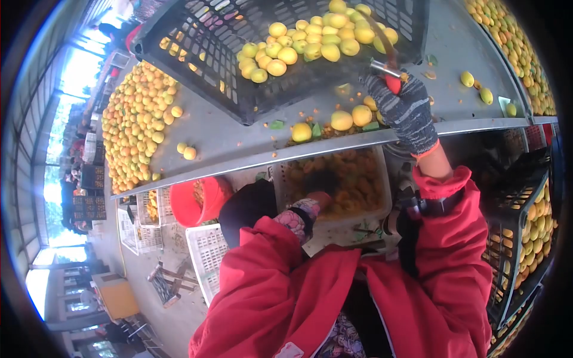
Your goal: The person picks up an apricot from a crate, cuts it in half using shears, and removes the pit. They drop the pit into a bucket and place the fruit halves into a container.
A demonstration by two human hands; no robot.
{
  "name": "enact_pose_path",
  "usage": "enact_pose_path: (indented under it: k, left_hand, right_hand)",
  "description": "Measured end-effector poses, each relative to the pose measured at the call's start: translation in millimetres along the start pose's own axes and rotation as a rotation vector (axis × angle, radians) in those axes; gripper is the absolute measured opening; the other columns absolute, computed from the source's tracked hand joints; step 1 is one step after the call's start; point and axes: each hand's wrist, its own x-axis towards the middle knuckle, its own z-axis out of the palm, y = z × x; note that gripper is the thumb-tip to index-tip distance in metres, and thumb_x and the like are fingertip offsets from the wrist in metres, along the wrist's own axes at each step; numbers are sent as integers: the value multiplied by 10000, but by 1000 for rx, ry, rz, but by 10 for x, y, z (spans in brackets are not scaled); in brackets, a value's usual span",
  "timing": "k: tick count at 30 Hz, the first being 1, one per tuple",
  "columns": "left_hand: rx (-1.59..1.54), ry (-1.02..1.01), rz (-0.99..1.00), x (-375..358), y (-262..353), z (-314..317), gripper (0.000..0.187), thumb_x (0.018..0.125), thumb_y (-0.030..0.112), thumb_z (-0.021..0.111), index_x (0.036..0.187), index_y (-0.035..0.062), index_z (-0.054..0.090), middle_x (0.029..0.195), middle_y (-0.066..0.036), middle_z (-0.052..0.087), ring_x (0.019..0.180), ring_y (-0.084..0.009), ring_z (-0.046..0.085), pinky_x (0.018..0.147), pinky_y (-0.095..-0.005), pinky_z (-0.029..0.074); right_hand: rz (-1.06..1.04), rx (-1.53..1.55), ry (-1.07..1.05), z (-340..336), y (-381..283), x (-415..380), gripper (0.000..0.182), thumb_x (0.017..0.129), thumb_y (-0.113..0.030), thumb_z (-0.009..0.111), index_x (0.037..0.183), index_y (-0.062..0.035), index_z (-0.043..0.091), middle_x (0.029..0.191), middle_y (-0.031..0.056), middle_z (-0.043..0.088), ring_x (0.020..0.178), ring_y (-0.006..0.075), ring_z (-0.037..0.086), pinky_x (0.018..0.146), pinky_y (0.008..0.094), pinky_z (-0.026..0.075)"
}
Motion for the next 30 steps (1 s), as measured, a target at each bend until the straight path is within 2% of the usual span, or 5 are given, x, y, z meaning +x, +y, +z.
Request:
enact_pose_path:
  k: [6,9,12,15,30]
  left_hand:
    - [-190,-232,90,-31,124,-568,328,891,326,531,1016,60,677,1032,-163,662,963,-332,645,814,-475,508]
    - [-1289,-421,-108,-308,245,-1433,295,873,276,557,1022,43,662,1034,-141,664,947,-319,645,840,-453,500]
    - [-298,427,662,-399,147,-1651,219,847,281,614,932,89,676,818,-96,684,821,-278,656,708,-392,505]
    - [-515,231,333,-868,229,-2100,305,837,238,597,1093,76,631,1042,-119,663,979,-306,632,867,-404,497]
    - [-726,526,442,-959,140,-1898,333,804,160,684,1114,67,606,1062,-103,652,962,-263,636,847,-357,516]
  right_hand:
    - [120,-30,-171,5,-65,-33,267,851,-209,720,1051,-36,686,860,150,674,750,252,644,698,351,497]
    - [-89,-83,-388,88,-219,-127,260,845,-204,708,1035,-30,672,853,151,666,775,287,645,698,376,503]
    - [-362,-273,-607,226,-277,-328,271,821,-198,711,1028,-30,662,812,144,653,783,299,638,695,398,503]
    - [-229,-312,-806,361,-483,-494,302,793,-268,726,995,-52,659,845,165,650,813,345,639,707,421,509]
    - [-256,-139,-890,438,-485,-580,434,757,-406,761,963,-41,650,857,176,662,806,368,645,701,440,513]
